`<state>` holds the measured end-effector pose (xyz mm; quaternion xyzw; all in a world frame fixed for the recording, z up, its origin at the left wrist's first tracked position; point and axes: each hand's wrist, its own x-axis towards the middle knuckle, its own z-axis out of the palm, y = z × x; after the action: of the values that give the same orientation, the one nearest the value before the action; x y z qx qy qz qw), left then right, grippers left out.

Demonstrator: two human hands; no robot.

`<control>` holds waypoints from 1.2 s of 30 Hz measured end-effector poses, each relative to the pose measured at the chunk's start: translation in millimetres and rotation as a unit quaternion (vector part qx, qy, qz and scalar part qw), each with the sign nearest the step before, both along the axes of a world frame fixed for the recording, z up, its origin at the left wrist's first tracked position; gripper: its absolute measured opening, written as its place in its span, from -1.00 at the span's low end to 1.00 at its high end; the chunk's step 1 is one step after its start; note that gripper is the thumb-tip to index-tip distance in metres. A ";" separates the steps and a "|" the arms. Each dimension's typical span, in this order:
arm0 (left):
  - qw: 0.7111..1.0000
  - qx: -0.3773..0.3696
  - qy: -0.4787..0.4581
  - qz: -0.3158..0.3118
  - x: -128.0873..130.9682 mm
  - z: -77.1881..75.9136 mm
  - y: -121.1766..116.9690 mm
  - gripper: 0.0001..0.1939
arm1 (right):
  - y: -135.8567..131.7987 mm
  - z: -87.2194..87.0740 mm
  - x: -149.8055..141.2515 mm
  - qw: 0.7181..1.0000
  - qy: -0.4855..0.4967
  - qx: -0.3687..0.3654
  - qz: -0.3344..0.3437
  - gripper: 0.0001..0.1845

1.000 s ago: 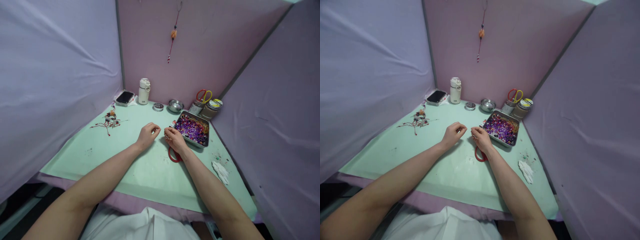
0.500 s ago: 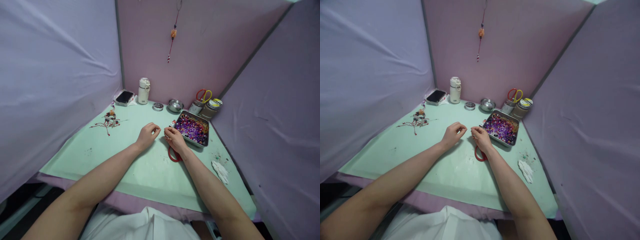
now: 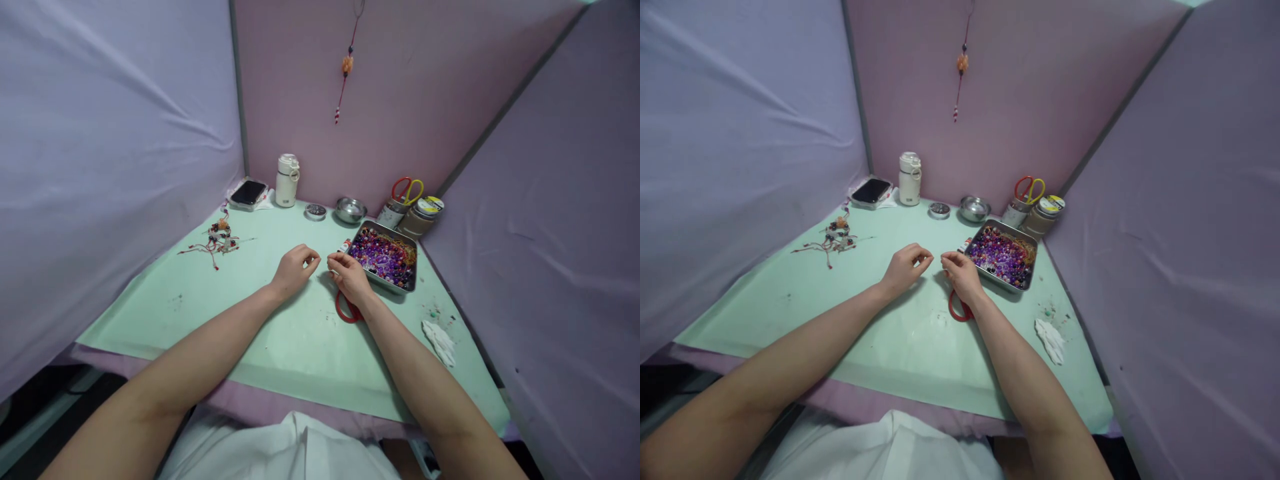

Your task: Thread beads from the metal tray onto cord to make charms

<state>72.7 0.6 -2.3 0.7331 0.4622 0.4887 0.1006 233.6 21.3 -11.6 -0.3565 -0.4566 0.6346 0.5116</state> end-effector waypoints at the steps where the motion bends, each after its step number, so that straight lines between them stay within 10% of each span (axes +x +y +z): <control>1: 1.000 -0.001 0.000 0.000 0.0 0.3 -0.2 -0.88 | 0.2 -0.8 -0.1 1.000 -0.010 0.006 -0.004 -0.73; 23: 0.934 -0.270 -0.217 -0.090 7.4 -5.8 5.3 -0.81 | -6.2 4.7 2.3 0.934 -0.247 0.230 -0.121 -0.88; 36: 0.773 -0.269 -0.570 -0.076 -25.5 3.9 28.9 -0.80 | -16.7 18.6 3.0 0.861 -0.263 0.354 -0.253 -0.80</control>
<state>47.1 29.5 1.7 0.2965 0.3756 0.6635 0.5751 236.6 4.5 6.9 -0.4085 -0.6624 0.1618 0.6068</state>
